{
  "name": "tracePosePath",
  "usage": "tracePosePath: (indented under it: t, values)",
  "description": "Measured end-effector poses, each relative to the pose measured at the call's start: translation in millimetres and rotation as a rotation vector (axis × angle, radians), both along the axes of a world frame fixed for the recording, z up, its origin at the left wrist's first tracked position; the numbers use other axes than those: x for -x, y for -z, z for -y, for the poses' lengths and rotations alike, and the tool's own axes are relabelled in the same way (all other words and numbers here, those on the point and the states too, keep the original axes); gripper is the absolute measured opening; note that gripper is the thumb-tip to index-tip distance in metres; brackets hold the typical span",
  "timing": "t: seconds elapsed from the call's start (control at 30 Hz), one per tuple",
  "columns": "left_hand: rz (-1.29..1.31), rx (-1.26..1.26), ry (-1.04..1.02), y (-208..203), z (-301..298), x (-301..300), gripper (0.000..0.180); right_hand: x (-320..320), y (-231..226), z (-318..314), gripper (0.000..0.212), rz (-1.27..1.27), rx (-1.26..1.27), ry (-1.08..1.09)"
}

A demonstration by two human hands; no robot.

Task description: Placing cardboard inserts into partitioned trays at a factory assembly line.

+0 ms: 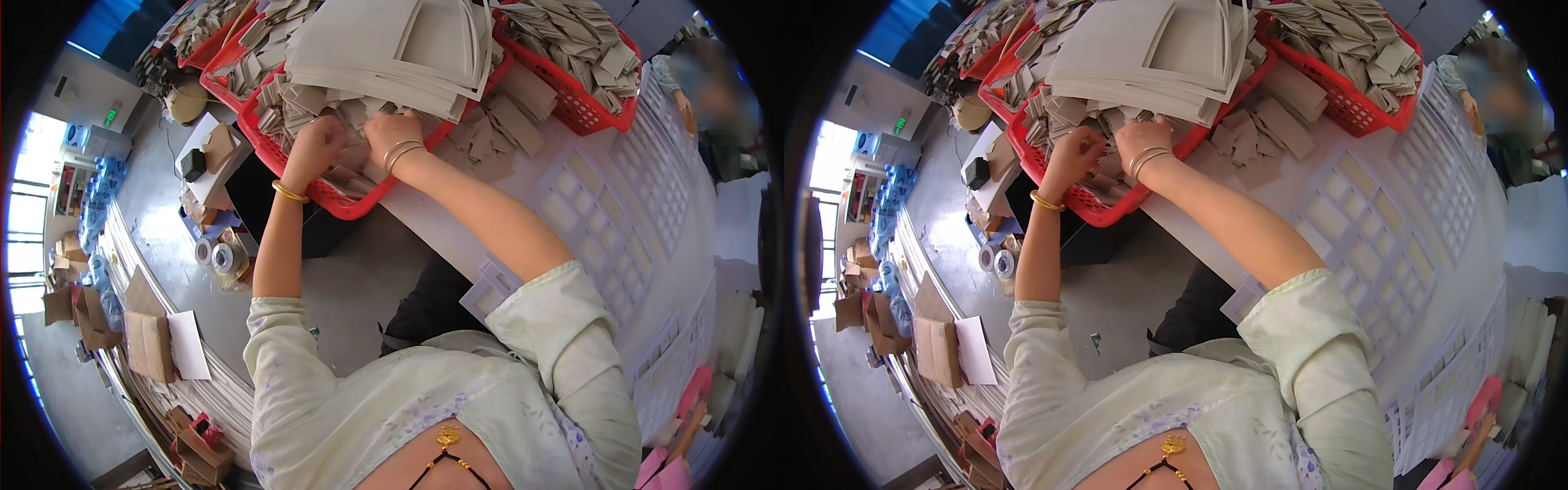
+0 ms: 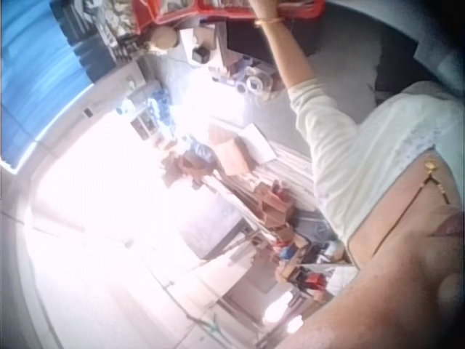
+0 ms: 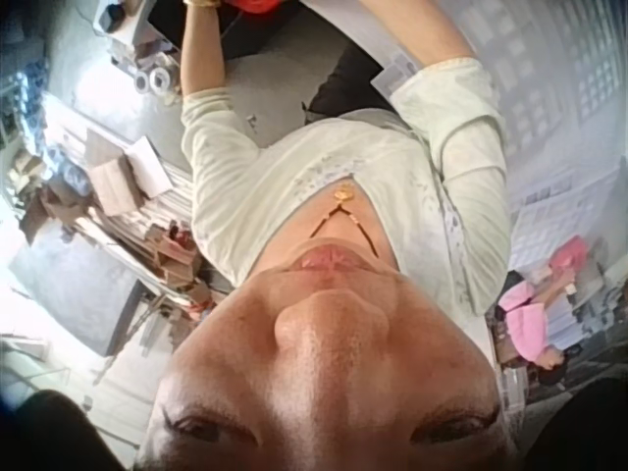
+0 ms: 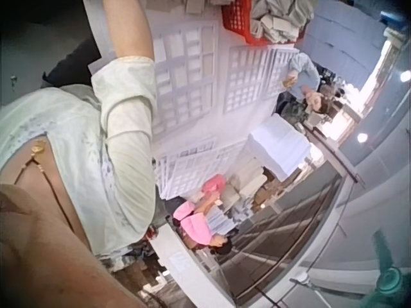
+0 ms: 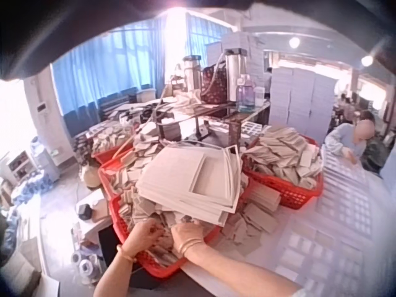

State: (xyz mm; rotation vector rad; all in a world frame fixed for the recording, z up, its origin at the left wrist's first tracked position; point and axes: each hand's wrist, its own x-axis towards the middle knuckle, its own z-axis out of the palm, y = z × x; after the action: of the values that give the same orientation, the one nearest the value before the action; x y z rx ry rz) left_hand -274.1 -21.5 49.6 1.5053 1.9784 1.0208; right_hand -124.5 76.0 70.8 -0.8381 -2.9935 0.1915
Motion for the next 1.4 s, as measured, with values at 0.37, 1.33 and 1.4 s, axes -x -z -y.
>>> tracePosePath:
  t: [0.37, 1.33, 1.4]
  values:
    - [-0.142, -0.023, -0.163, -6.4, -2.8, -2.4, 0.018, -46.2, -13.7, -9.8, 0.003, -0.322, 0.146, -0.081]
    - [0.033, -0.466, 0.345, -55.9, -77.6, -250.5, 0.025, -422.6, 31.0, -81.0, 0.023, -0.877, 0.578, 0.837]
    - [0.227, -0.289, 0.362, -34.8, -116.3, -282.7, 0.018, -418.5, 37.5, -88.3, 0.02, -0.852, 0.536, 0.823]
